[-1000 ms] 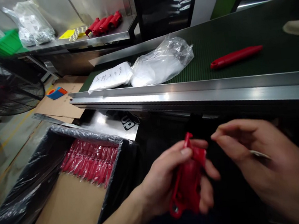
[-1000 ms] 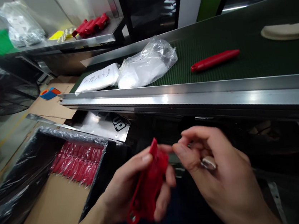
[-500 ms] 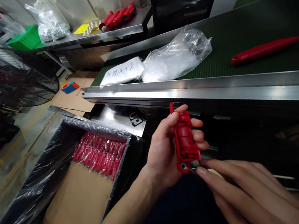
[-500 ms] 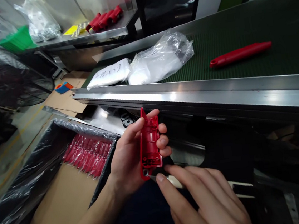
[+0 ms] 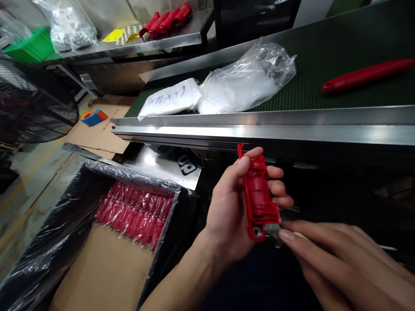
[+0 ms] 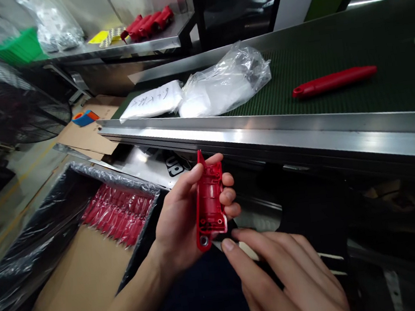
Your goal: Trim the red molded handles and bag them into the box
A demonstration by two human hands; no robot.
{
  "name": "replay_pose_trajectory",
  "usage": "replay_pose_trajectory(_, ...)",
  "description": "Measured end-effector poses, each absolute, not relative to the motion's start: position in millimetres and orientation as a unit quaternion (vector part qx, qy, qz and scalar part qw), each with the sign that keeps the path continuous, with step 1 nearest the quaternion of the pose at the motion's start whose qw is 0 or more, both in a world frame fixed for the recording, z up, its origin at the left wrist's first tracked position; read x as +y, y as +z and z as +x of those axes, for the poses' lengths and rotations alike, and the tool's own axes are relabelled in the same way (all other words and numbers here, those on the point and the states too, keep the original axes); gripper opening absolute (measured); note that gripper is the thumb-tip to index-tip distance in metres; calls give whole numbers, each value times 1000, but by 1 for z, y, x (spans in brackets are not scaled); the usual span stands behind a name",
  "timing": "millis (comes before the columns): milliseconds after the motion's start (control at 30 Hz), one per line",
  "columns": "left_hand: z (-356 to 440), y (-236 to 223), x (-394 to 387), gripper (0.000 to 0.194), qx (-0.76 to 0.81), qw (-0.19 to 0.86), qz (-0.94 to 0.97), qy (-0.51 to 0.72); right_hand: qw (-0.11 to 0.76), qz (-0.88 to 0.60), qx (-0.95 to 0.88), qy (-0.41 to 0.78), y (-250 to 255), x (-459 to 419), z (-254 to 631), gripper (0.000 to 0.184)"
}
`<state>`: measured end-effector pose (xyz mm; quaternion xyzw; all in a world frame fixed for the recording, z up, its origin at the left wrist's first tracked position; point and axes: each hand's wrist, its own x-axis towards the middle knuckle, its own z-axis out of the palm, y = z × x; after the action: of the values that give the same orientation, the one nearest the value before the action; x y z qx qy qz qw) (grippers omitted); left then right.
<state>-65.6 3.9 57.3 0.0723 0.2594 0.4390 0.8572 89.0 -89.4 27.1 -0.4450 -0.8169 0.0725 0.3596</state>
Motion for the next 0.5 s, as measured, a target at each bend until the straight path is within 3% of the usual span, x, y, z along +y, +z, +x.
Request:
replay_pose_trajectory(133, -70, 51, 8, 27, 262, 851, 56, 451, 384, -439, -810, 61, 26, -82, 102, 50)
replay_pose_trajectory(233, -78, 49, 10, 31, 302, 831, 52, 464, 369, -483, -794, -26, 30, -53, 123, 51)
replay_pose_trajectory(367, -93, 45, 8, 36, 354, 799, 37, 484, 296, -507, -788, -187, 30, 7, 151, 38)
replay_pose_trajectory(500, -107, 36, 2, 37, 399, 776, 20, 488, 228, -477, -814, -240, 8, 49, 168, 29)
